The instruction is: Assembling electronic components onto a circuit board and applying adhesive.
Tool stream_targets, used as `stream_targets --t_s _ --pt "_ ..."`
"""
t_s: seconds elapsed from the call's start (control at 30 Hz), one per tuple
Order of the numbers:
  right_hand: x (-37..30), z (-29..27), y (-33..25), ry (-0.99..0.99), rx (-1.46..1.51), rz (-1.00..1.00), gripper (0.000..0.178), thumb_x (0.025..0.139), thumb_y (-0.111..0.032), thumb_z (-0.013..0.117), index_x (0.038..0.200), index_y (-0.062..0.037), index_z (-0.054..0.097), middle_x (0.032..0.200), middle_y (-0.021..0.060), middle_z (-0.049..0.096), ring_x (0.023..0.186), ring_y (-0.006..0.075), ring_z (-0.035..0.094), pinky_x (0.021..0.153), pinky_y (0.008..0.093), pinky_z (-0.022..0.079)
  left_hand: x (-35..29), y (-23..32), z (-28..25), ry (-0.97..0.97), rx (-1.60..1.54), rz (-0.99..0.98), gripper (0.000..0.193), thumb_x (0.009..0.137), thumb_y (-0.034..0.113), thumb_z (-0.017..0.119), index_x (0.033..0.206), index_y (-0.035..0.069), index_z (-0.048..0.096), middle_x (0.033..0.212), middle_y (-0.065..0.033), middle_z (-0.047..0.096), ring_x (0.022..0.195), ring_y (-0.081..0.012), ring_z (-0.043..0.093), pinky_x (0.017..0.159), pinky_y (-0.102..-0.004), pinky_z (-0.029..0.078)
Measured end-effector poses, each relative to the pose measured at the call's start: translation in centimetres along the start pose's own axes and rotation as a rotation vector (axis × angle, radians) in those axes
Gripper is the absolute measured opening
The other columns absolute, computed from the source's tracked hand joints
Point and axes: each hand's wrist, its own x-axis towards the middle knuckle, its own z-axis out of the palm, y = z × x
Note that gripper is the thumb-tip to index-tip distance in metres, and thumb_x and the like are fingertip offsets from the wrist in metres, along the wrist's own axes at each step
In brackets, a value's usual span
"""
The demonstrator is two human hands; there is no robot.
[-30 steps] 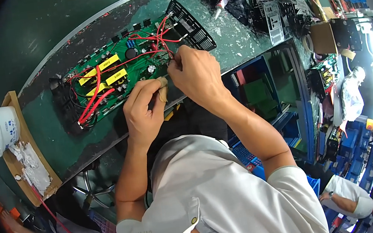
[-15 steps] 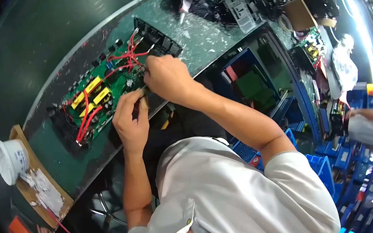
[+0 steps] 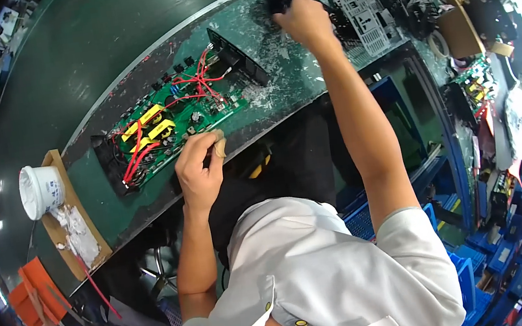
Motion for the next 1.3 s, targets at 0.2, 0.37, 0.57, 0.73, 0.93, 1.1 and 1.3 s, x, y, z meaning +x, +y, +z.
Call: stream_targets --t_s 0.2,0.37,0.57,0.73,0.93,1.1,1.3 --pt "-1.6 -2.5 4.4 -0.33 1.056 0.31 0.014 0.083 -0.011 0.071 0.086 -0.0007 0.062 0.064 -0.0005 0.054 0.053 0.0081 0.052 0.044 0.0216 0.037 -0.2 1.1 -0.8 -0.035 0.047 -0.005 0.015 0.084 -0.004 0.07 0.098 -0.003 0.065 0.093 -0.0118 0.067 0.075 -0.0176 0.064 0.065 -0.0283 0.052" --pt "-0.3 -2.7 5.1 -0.187 0.854 0.123 0.028 0.086 -0.025 0.064 0.084 0.0028 0.063 0.064 0.0004 0.054 0.052 0.0079 0.05 0.045 0.0247 0.036 4.5 4.1 -0.6 -0.104 0.298 0.232 0.025 0.073 -0.005 0.071 0.097 0.002 0.068 0.096 -0.0088 0.063 0.087 -0.0298 0.059 0.075 -0.04 0.049" --pt "-2.1 0.0 0.9 -0.031 0.154 -0.106 0.037 0.087 -0.032 0.065 0.117 -0.0108 0.064 0.111 0.0242 0.061 0.102 0.0409 0.061 0.089 0.0462 0.049 7.3 4.8 1.2 -0.151 0.228 0.259 0.022 0.075 -0.002 0.071 0.097 0.003 0.069 0.1 -0.0092 0.063 0.091 -0.0302 0.059 0.079 -0.0398 0.049" --pt "-1.1 -0.6 1.2 -0.039 0.24 -0.008 0.05 0.081 -0.031 0.073 0.109 0.005 0.052 0.102 0.0279 0.065 0.1 0.047 0.061 0.087 0.0489 0.05 16.4 7.0 3.5 -0.243 0.334 0.36 0.025 0.083 0.009 0.07 0.107 0.004 0.069 0.112 -0.015 0.063 0.104 -0.034 0.062 0.09 -0.039 0.05" --pt "-1.4 -1.1 1.5 -0.065 0.386 0.126 0.064 0.074 -0.028 0.083 0.113 0.0061 0.046 0.094 0.0274 0.067 0.094 0.0468 0.065 0.08 0.0478 0.053 26.4 1.3 12.0 -0.586 0.562 0.342 0.032 0.082 0.013 0.069 0.112 0.005 0.064 0.111 -0.0185 0.061 0.104 -0.04 0.059 0.088 -0.046 0.049" --pt "-19.2 -1.8 9.2 -0.675 1.235 0.488 0.033 0.092 -0.033 0.069 0.077 -0.004 0.065 0.074 0.0082 0.065 0.069 0.0167 0.066 0.054 0.0263 0.05 26.6 -0.5 9.9 -0.604 0.621 0.377 0.037 0.082 0.016 0.069 0.117 0.004 0.062 0.11 -0.0191 0.061 0.102 -0.0375 0.061 0.086 -0.042 0.051" --pt "-34.5 27.7 39.9 -0.199 0.837 1.561 0.055 0.092 -0.043 0.063 0.123 0.0021 0.059 0.12 0.0224 0.064 0.106 0.0346 0.063 0.084 0.0517 0.051 27.4 -1.4 12.4 -0.684 0.458 0.194 0.046 0.086 0.014 0.071 0.127 -0.001 0.056 0.113 -0.0156 0.062 0.085 -0.0232 0.061 0.08 -0.0331 0.05"
